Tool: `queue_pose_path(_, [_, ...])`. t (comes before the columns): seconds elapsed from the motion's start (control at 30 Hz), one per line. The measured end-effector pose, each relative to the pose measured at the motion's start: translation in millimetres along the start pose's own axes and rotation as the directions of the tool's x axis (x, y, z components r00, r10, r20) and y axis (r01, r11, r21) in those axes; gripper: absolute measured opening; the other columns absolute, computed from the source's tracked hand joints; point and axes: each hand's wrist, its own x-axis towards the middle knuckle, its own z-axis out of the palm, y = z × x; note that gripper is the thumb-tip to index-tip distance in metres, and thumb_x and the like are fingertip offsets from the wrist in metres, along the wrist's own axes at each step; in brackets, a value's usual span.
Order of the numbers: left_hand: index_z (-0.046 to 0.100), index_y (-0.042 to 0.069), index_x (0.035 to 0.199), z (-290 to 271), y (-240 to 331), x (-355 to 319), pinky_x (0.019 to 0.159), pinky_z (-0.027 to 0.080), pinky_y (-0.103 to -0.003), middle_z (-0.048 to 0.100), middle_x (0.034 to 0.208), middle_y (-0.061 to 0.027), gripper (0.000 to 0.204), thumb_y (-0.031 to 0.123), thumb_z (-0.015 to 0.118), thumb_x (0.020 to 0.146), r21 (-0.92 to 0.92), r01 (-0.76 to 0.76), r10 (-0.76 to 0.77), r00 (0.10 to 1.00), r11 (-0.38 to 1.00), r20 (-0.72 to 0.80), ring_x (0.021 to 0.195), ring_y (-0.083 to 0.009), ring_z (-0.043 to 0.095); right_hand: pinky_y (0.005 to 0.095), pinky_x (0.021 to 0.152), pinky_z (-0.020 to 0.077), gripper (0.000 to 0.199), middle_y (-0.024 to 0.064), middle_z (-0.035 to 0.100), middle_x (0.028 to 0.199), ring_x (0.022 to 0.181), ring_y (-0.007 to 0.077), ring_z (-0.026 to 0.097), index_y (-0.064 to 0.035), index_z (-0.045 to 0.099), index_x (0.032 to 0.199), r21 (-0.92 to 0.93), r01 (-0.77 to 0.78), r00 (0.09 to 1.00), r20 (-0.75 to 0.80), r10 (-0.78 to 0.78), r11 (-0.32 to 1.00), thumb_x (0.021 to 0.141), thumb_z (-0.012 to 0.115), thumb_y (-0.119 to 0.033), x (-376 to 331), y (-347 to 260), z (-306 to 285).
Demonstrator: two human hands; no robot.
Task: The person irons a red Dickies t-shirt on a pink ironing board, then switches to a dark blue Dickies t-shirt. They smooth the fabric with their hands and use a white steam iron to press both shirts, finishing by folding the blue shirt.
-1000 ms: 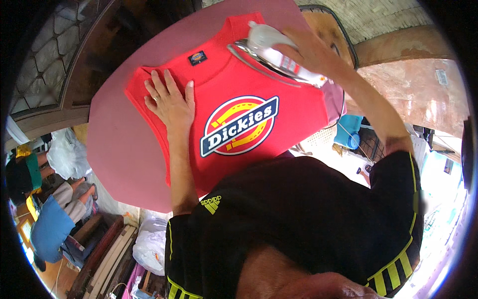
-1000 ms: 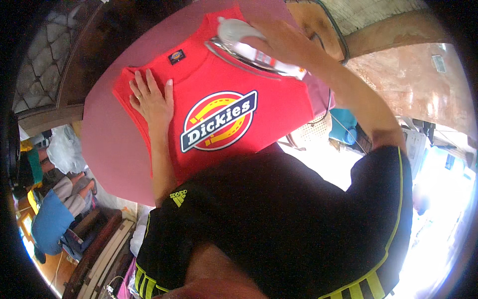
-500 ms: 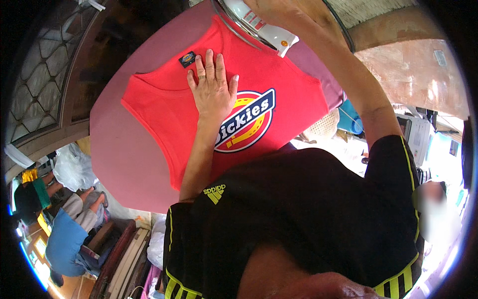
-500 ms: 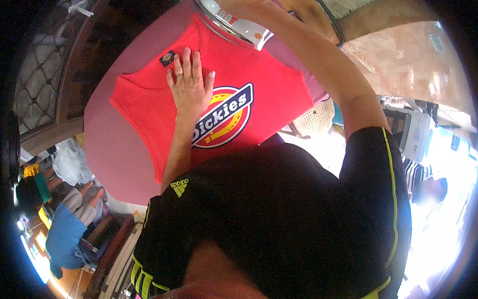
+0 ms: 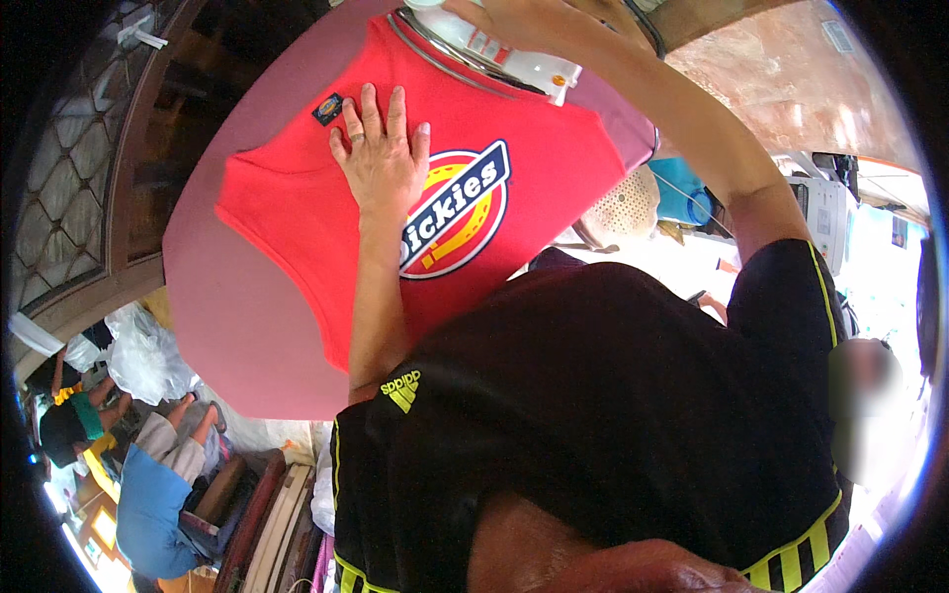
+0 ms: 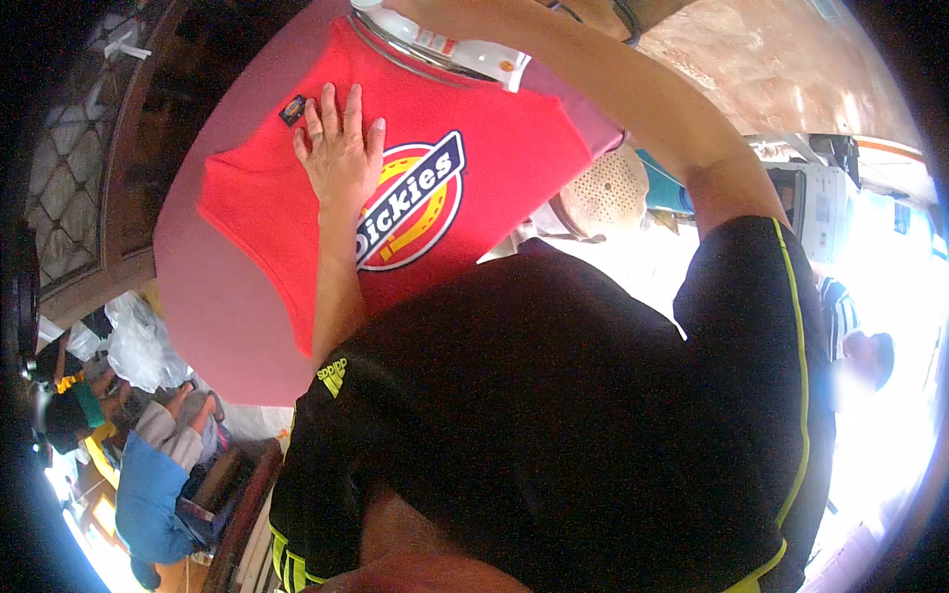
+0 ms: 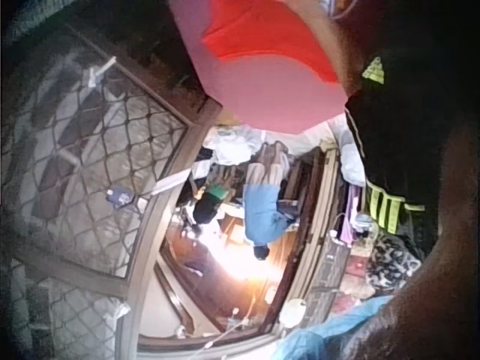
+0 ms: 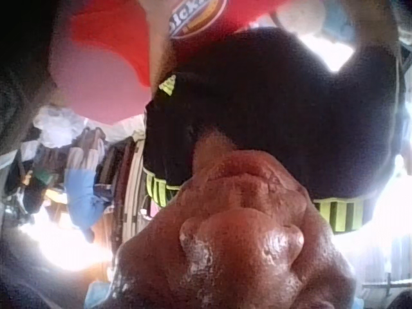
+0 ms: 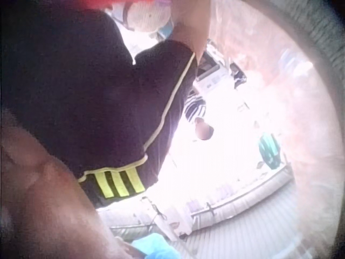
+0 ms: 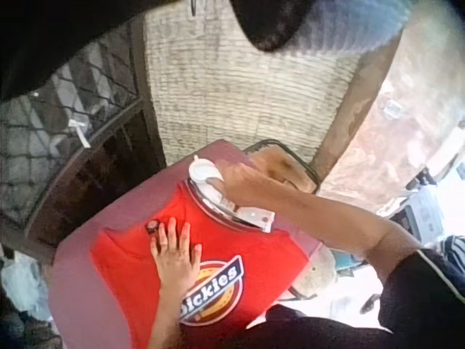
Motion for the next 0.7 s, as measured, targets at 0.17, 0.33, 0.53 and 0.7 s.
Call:
queue_pose_path(0.17, [0.047, 0.023, 0.145, 2, -2, -2, 0.112, 0.022, -0.062, 0.035, 0.156, -0.0111, 0.056, 0.051, 0.047, 0.096, -0.004, -0.007, 0.007, 0.997, 1.000, -0.071, 0.144, -0.0367, 0.030, 0.0510, 0.067, 0.0532, 0.040, 0.0277, 0.066, 0.091, 0.078, 0.0446, 0.066, -0.0005, 0.054, 0.116, 0.115, -0.060, 0.989, 0.145, 0.043, 0.992, 0.097, 0.056, -0.036, -77, -11, -51])
queue_pose_path(0.33, [0.046, 0.023, 0.146, 2, 0, -2, 0.114, 0.021, -0.059, 0.034, 0.156, -0.0102, 0.056, 0.049, 0.048, 0.096, 0.022, -0.003, 0.005, 0.998, 1.000, -0.063, 0.145, -0.0349, 0.030, 0.0489, 0.061, 0.0522, 0.031, 0.0245, 0.065, 0.077, 0.072, 0.0449, 0.066, -0.0027, 0.051, 0.112, 0.160, -0.212, 0.958, 0.229, 0.172, 0.964, 0.095, 0.063, -0.026, -172, -19, -92])
queue_pose_path(0.53, [0.044, 0.023, 0.147, -4, 2, -2, 0.114, 0.021, -0.058, 0.033, 0.157, -0.0098, 0.057, 0.049, 0.048, 0.096, 0.031, 0.006, -0.005, 1.000, 0.999, -0.027, 0.145, -0.0343, 0.029, 0.0494, 0.061, 0.0500, 0.032, 0.0277, 0.064, 0.077, 0.075, 0.0460, 0.066, -0.0014, 0.050, 0.113, 0.146, -0.340, 0.911, 0.295, 0.287, 0.929, 0.093, 0.065, -0.021, -250, -2, -118])
queue_pose_path(0.7, [0.044, 0.021, 0.146, -11, 16, -9, 0.112, 0.022, -0.061, 0.033, 0.156, -0.0120, 0.057, 0.045, 0.054, 0.095, 0.056, 0.062, -0.055, 0.992, 0.997, -0.115, 0.144, -0.0369, 0.029, 0.0478, 0.068, 0.0519, 0.032, 0.0278, 0.066, 0.084, 0.081, 0.0443, 0.067, -0.0023, 0.055, 0.113, 0.155, -0.366, 0.904, 0.293, 0.311, 0.918, 0.095, 0.062, -0.028, -256, 48, -132])
